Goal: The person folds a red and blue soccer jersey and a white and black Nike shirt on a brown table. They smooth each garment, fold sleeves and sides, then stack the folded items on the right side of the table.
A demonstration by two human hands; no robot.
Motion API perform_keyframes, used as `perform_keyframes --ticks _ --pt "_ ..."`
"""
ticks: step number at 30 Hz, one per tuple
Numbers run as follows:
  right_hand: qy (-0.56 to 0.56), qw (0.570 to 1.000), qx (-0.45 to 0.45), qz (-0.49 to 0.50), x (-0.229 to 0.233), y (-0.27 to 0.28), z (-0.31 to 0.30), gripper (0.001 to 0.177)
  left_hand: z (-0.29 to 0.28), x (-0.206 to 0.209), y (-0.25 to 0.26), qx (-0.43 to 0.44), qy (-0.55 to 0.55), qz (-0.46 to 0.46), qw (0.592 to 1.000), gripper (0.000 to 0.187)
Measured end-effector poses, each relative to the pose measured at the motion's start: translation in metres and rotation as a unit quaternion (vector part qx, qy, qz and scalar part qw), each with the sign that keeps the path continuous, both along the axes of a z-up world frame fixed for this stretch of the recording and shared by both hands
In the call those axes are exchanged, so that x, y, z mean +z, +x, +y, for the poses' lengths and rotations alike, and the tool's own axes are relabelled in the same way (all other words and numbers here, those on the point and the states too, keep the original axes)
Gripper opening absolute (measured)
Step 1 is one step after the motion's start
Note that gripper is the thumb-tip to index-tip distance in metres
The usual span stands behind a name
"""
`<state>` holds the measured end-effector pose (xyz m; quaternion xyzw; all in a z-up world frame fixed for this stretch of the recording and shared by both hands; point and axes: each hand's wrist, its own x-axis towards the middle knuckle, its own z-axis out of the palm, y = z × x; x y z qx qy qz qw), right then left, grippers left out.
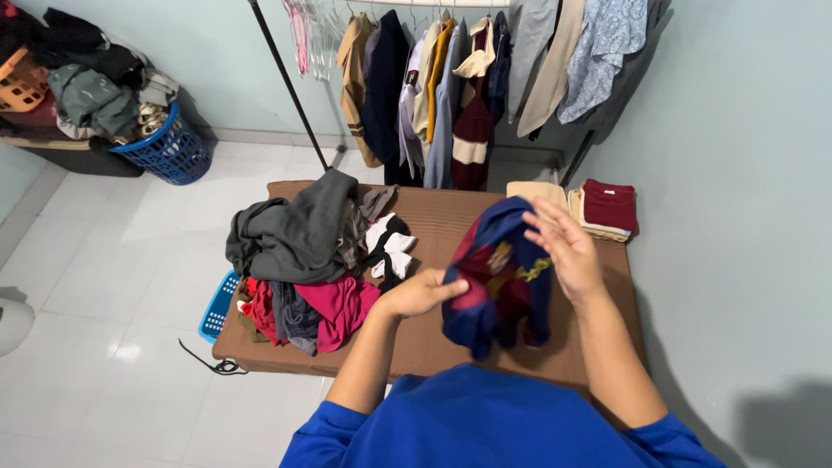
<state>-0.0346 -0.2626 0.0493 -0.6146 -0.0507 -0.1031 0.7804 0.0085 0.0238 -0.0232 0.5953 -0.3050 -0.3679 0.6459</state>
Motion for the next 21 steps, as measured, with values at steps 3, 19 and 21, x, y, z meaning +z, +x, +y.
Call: perform_keyframes --ticks 3,19,21 --pt "-0.017 0.999 0.046 0.008 -0.012 -0.009 0.004 0.039 -0.010 0.014 -0.001 0.114 -0.058 0.067 0.990 0.039" --pt "0.048 0.943 0.153 0.292 -0.173 -0.001 0.036 0.040 -0.040 0.013 -0.056 0.021 -0.113 0.181 0.977 0.064" --pt "0.065 0.940 0.142 0.304 -0.172 0.001 0.032 0.042 -0.045 0.008 -0.064 -0.029 -0.117 0.160 0.980 0.064"
